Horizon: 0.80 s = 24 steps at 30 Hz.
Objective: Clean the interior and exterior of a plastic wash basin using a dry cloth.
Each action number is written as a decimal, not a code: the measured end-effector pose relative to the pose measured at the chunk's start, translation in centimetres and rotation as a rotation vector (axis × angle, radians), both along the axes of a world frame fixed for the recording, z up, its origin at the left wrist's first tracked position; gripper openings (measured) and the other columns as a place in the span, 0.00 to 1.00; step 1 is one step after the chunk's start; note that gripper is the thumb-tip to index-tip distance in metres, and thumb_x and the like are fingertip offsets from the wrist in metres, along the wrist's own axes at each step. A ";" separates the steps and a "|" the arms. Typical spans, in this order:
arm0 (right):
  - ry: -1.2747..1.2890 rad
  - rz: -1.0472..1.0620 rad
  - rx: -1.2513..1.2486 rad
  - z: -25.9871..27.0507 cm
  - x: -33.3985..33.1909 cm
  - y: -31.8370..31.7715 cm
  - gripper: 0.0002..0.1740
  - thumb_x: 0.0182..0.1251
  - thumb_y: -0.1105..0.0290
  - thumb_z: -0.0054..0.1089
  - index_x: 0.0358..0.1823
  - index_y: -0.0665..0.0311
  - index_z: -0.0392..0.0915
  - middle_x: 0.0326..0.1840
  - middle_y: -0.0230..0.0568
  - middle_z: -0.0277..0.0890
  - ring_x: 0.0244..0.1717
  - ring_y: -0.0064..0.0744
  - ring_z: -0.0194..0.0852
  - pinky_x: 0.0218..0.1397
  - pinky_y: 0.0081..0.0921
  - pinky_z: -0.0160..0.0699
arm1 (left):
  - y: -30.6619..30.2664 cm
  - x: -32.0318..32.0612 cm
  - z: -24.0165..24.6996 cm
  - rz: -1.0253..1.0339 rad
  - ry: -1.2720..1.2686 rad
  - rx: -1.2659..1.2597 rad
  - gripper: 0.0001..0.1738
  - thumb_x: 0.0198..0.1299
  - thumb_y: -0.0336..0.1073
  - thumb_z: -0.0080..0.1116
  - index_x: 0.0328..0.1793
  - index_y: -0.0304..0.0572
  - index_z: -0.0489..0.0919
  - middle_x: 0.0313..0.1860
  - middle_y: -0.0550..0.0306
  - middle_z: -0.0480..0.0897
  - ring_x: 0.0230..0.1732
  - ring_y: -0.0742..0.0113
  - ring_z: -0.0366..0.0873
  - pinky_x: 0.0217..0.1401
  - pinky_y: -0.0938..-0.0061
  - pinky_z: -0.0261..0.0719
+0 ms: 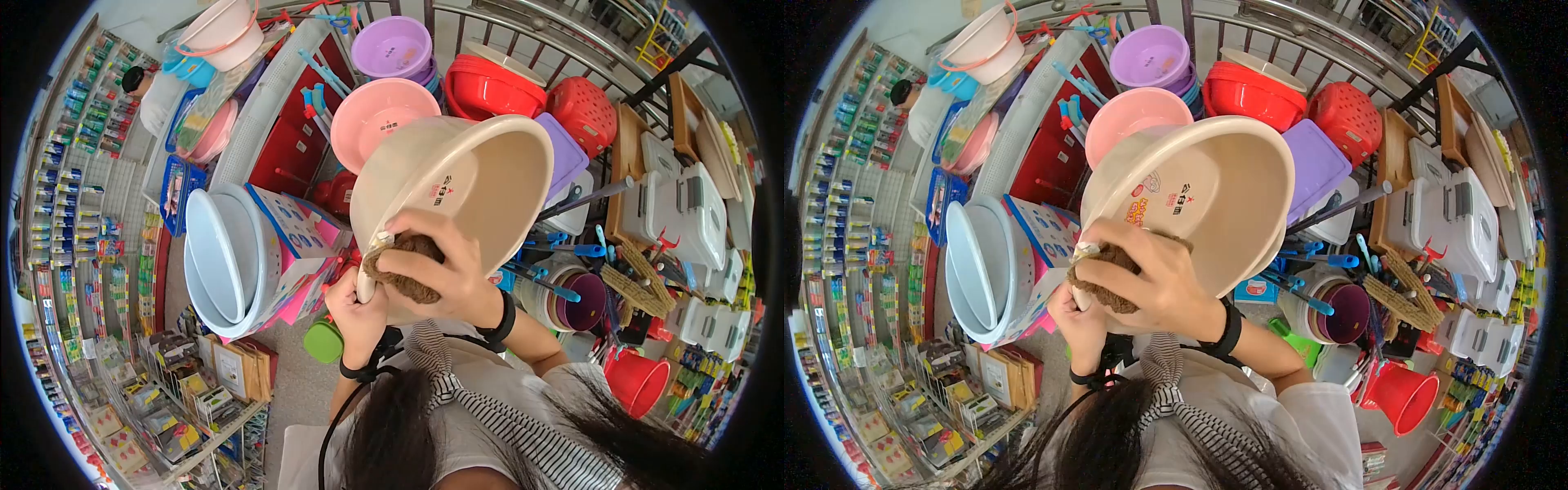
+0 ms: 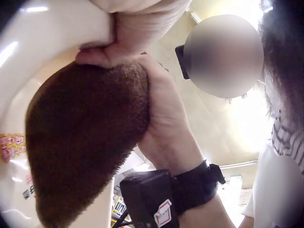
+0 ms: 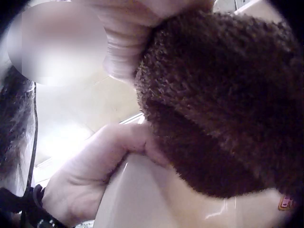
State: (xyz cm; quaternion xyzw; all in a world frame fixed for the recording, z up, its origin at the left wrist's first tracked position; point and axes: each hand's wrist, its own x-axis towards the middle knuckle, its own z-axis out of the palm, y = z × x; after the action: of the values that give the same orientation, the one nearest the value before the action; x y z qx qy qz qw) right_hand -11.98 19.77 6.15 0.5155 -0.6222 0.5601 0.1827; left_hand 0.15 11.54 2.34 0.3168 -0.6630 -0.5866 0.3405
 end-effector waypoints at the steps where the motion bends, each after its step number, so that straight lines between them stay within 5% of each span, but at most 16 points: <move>1: -0.015 -0.026 0.022 0.4 -0.4 0.3 0.19 0.41 0.75 0.74 0.38 0.57 0.82 0.53 0.40 0.74 0.38 0.35 0.81 0.36 0.28 0.81 | -0.2 0.3 0.0 -0.018 -0.033 -0.015 0.14 0.47 0.18 0.58 0.21 0.37 0.63 0.16 0.65 0.60 0.22 0.84 0.55 0.22 0.79 0.53; 7: -0.125 -0.274 0.047 2.2 -4.1 2.1 0.19 0.42 0.82 0.72 0.39 0.62 0.81 0.61 0.47 0.71 0.38 0.34 0.81 0.42 0.31 0.81 | -0.3 1.7 -1.2 -0.067 -0.117 -0.140 0.15 0.45 0.20 0.58 0.19 0.38 0.62 0.15 0.64 0.60 0.21 0.82 0.55 0.21 0.78 0.52; 15: -0.144 -0.007 0.120 0.3 0.4 1.7 0.18 0.43 0.75 0.73 0.38 0.56 0.83 0.63 0.46 0.73 0.37 0.35 0.84 0.39 0.28 0.83 | -0.2 1.2 -0.9 -0.065 -0.115 -0.244 0.15 0.43 0.20 0.59 0.19 0.37 0.62 0.13 0.61 0.59 0.19 0.79 0.54 0.21 0.77 0.52; 21: -0.150 -0.115 0.067 0.9 -3.6 2.9 0.19 0.43 0.78 0.72 0.41 0.60 0.82 0.65 0.48 0.72 0.36 0.35 0.82 0.39 0.28 0.83 | -0.1 2.0 -1.7 -0.071 -0.105 -0.180 0.15 0.43 0.20 0.59 0.18 0.37 0.62 0.13 0.61 0.59 0.18 0.79 0.54 0.21 0.76 0.52; 24: -0.146 -0.139 0.085 0.6 -3.8 3.2 0.19 0.44 0.79 0.72 0.41 0.61 0.81 0.61 0.47 0.74 0.36 0.35 0.81 0.39 0.28 0.83 | -0.6 2.5 -2.5 -0.143 -0.129 -0.260 0.05 0.48 0.19 0.59 0.27 0.36 0.76 0.20 0.71 0.72 0.24 0.85 0.64 0.26 0.83 0.61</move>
State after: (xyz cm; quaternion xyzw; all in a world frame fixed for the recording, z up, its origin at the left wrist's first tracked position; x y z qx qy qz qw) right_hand -15.74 23.00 6.75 0.4359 -0.6914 0.5554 0.1533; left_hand 2.63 10.95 -0.16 0.2591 -0.7746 -0.4970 0.2930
